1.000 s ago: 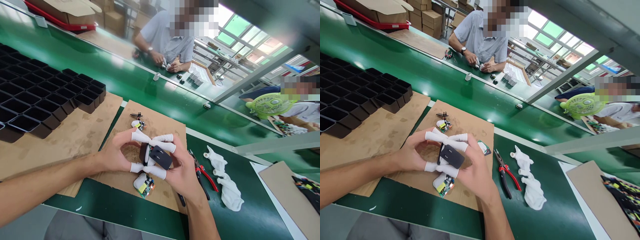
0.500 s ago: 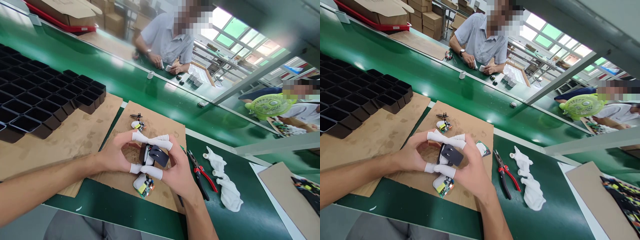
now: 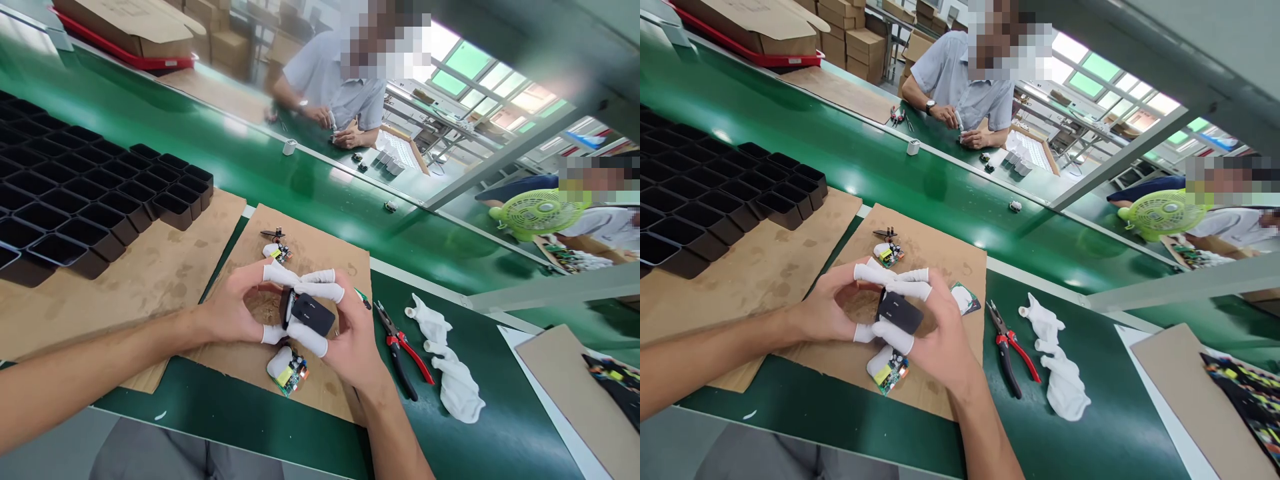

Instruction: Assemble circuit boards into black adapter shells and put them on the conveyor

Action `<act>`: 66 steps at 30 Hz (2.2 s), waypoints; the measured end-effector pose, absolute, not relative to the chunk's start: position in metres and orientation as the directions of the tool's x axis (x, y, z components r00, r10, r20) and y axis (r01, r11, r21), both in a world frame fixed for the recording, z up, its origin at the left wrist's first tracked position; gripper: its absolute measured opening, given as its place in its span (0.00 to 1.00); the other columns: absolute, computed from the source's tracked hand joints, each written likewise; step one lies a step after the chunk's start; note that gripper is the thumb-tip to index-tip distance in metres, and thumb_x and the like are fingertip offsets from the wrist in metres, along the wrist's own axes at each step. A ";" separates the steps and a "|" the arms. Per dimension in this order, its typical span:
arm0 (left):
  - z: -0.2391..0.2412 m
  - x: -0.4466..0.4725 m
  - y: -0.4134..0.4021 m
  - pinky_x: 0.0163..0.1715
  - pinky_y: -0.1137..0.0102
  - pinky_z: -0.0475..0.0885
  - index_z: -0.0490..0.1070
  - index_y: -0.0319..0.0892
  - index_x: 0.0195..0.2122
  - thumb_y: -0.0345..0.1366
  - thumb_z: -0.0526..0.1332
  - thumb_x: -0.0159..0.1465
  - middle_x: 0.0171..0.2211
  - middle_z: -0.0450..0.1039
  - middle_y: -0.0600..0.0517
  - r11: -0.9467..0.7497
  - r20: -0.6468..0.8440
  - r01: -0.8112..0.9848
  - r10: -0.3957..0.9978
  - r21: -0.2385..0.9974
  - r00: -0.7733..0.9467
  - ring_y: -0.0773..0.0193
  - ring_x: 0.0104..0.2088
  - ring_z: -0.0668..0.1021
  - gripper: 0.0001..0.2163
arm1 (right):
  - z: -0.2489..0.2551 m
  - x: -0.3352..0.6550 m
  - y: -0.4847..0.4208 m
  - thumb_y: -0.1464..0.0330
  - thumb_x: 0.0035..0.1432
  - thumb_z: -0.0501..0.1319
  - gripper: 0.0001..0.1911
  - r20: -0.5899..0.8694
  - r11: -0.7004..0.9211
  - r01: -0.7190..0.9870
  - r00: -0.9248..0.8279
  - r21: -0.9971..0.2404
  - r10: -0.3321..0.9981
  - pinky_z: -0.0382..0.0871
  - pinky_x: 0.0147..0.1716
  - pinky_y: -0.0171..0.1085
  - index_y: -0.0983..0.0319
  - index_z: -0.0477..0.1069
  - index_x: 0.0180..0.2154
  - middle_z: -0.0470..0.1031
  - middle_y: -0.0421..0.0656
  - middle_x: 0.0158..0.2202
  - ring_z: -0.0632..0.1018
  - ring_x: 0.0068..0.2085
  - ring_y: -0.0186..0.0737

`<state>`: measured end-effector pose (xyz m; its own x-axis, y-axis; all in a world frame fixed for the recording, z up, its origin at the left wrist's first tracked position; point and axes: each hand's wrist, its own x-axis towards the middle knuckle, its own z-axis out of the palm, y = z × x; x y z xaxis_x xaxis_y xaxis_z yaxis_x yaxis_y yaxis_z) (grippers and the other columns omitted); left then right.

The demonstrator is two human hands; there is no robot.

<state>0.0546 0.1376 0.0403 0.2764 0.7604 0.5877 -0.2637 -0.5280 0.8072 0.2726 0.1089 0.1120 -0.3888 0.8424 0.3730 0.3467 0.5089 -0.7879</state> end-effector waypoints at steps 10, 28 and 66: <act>0.042 0.056 0.139 0.53 0.61 0.88 0.81 0.45 0.56 0.28 0.82 0.53 0.49 0.82 0.47 -0.545 0.603 -0.266 0.758 0.795 0.251 0.56 0.49 0.85 0.29 | 0.102 0.273 0.108 0.65 0.73 0.72 0.19 0.354 0.446 0.318 -0.308 -0.837 0.883 0.76 0.57 0.46 0.48 0.80 0.62 0.83 0.44 0.56 0.82 0.56 0.48; 0.043 0.055 0.137 0.52 0.58 0.88 0.84 0.45 0.55 0.29 0.82 0.52 0.49 0.84 0.45 -0.472 0.517 -0.218 0.813 0.854 0.267 0.51 0.49 0.87 0.27 | 0.108 0.264 0.105 0.72 0.66 0.71 0.22 0.273 0.374 0.340 -0.310 -0.863 0.911 0.77 0.57 0.43 0.50 0.78 0.59 0.81 0.40 0.53 0.82 0.54 0.43; 0.134 0.028 -0.035 0.51 0.60 0.85 0.77 0.50 0.67 0.22 0.70 0.59 0.51 0.83 0.43 -0.783 0.893 0.512 0.445 0.353 0.064 0.49 0.51 0.87 0.34 | 0.083 0.159 -0.065 0.64 0.52 0.85 0.13 0.079 0.288 -0.426 0.444 -0.857 0.893 0.85 0.60 0.52 0.56 0.85 0.36 0.89 0.44 0.47 0.87 0.55 0.51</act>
